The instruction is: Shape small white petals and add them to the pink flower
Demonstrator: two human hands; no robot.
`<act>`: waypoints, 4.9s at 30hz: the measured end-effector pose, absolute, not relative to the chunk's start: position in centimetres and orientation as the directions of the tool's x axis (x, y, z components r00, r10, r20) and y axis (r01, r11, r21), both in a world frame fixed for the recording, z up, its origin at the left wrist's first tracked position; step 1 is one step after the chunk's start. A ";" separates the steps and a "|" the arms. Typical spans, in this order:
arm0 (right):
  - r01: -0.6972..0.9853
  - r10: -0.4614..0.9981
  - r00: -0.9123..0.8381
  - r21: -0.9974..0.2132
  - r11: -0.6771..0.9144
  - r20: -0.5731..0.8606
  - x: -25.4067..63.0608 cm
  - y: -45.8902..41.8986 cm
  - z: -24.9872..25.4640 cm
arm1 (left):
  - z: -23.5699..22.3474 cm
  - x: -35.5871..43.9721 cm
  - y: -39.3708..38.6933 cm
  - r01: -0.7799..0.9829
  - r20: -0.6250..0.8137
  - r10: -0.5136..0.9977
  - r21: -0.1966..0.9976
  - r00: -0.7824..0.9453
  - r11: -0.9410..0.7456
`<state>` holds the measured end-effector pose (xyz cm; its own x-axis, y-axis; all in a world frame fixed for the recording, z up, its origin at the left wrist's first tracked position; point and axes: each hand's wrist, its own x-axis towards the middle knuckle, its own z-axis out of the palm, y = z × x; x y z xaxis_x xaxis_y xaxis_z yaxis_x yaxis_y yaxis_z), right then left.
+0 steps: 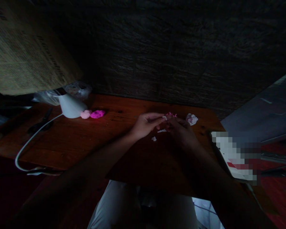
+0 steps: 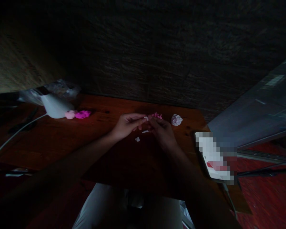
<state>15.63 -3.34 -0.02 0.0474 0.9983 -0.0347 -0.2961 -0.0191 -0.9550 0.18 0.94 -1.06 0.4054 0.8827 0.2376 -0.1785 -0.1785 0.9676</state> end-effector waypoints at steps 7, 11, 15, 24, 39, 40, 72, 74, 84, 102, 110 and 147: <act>-0.175 0.998 0.063 -0.984 0.018 0.007 15.9 -3.4 -0.3 | -0.8 0.2 1.0 -0.208 0.203 0.900 0.969 0.385 -0.130; -0.121 0.996 0.070 -0.991 0.057 0.049 15.9 -3.3 -0.7 | -0.7 0.4 0.8 -0.231 0.162 0.905 0.970 0.393 -0.073; -0.007 0.992 0.074 -0.994 0.105 0.104 15.9 -3.4 -0.5 | -0.8 0.5 0.8 -0.239 0.116 0.923 0.971 0.368 -0.027; 0.084 0.978 0.092 -0.980 0.181 0.188 15.5 -3.7 -0.3 | -0.4 0.4 0.5 -0.288 0.125 0.927 0.957 0.354 -0.019; 0.089 0.978 0.179 -0.991 0.096 0.110 15.7 -3.7 0.1 | -0.5 0.4 0.8 -0.278 0.118 0.906 0.961 0.406 -0.001; 0.079 0.981 0.161 -0.992 0.097 0.108 15.7 -3.8 0.1 | -0.5 0.3 0.9 -0.269 0.122 0.903 0.963 0.412 -0.008; -0.003 0.980 0.133 -0.989 0.149 0.147 15.4 -3.5 -0.7 | -0.6 0.3 0.7 -0.197 0.162 0.858 0.978 0.488 -0.073; -0.016 0.984 0.133 -0.993 0.118 0.115 15.3 -3.6 -0.4 | -0.7 0.2 0.8 -0.187 0.173 0.844 0.978 0.508 -0.088; -0.089 0.992 0.119 -0.994 0.062 0.051 15.4 -3.7 0.0 | -0.3 -0.2 0.8 -0.077 0.253 0.839 0.966 0.482 -0.248; -0.127 0.994 0.103 -0.990 0.052 0.039 15.4 -3.5 -0.6 | -0.7 0.1 0.7 -0.100 0.170 0.844 0.985 0.509 -0.138; -0.012 0.973 0.145 -0.983 0.182 0.179 15.5 -3.4 -1.1 | -0.2 0.3 0.3 -0.092 0.193 0.852 0.981 0.486 -0.170; 0.075 0.996 0.091 -0.997 0.008 0.015 15.3 -3.8 -0.1 | -0.8 0.0 0.8 0.032 0.302 0.855 0.937 0.421 -0.347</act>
<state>15.29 -3.81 -0.08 0.0913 0.9957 0.0145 0.0748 0.0077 -0.9972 -0.03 0.83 -0.76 0.4205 0.8555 0.3021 0.0321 -0.3468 0.9374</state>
